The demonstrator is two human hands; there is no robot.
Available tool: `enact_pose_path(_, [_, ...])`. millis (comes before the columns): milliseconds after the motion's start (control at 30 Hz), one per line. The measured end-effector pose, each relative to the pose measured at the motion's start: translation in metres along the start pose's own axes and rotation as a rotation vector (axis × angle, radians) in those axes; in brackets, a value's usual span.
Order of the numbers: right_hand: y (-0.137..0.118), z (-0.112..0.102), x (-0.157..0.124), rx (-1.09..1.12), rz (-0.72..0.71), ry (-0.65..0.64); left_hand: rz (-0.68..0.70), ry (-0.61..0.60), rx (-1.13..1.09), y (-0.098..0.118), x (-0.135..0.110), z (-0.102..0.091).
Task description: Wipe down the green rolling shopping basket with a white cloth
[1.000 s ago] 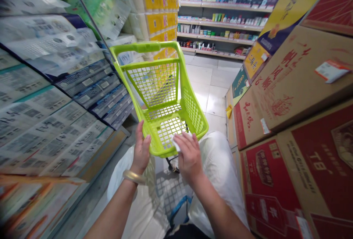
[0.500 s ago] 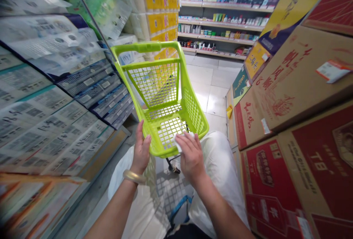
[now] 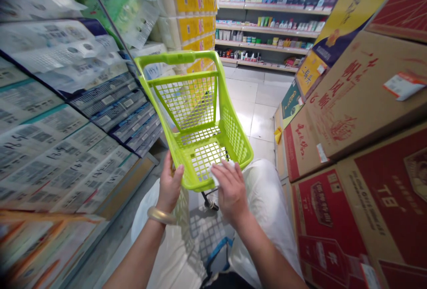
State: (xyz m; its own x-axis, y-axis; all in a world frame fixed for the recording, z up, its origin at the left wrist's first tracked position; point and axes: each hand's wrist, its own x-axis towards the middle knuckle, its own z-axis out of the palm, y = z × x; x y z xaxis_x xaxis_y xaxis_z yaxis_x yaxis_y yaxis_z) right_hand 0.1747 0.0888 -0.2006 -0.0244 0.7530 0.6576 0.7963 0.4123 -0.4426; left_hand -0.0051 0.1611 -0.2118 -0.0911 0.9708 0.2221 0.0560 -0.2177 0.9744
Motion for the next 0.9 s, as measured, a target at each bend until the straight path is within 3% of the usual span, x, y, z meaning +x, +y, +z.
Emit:
enact_pose_path(100, [0.026, -0.01, 0.003, -0.058, 0.131, 0.134, 0.031, 0.007, 0.009, 0.003, 0.001, 0.0])
enact_pose_path(167, [0.023, -0.01, 0.002, -0.052, 0.153, 0.157, 0.035, 0.008, 0.012, 0.005, 0.002, 0.0])
enact_pose_path(367, [-0.015, 0.005, -0.002, 0.06, -0.084, -0.076, 0.03, -0.02, 0.046, 0.009, 0.006, -0.005])
enact_pose_path(567, [0.028, -0.012, 0.005, -0.054, 0.07, 0.109, -0.01, -0.041, 0.006, 0.011, 0.013, -0.017])
enact_pose_path(633, [0.029, -0.014, 0.004, -0.064, 0.093, 0.138, -0.03, -0.047, -0.032, 0.01, 0.016, -0.021])
enact_pose_path(800, [-0.006, -0.003, -0.005, 0.008, -0.032, -0.036, -0.179, -0.043, -0.215, 0.008, 0.027, -0.028])
enact_pose_path(900, [-0.007, -0.003, -0.006, 0.021, -0.069, -0.069, -0.255, 0.088, -0.269, 0.01, 0.028, -0.034])
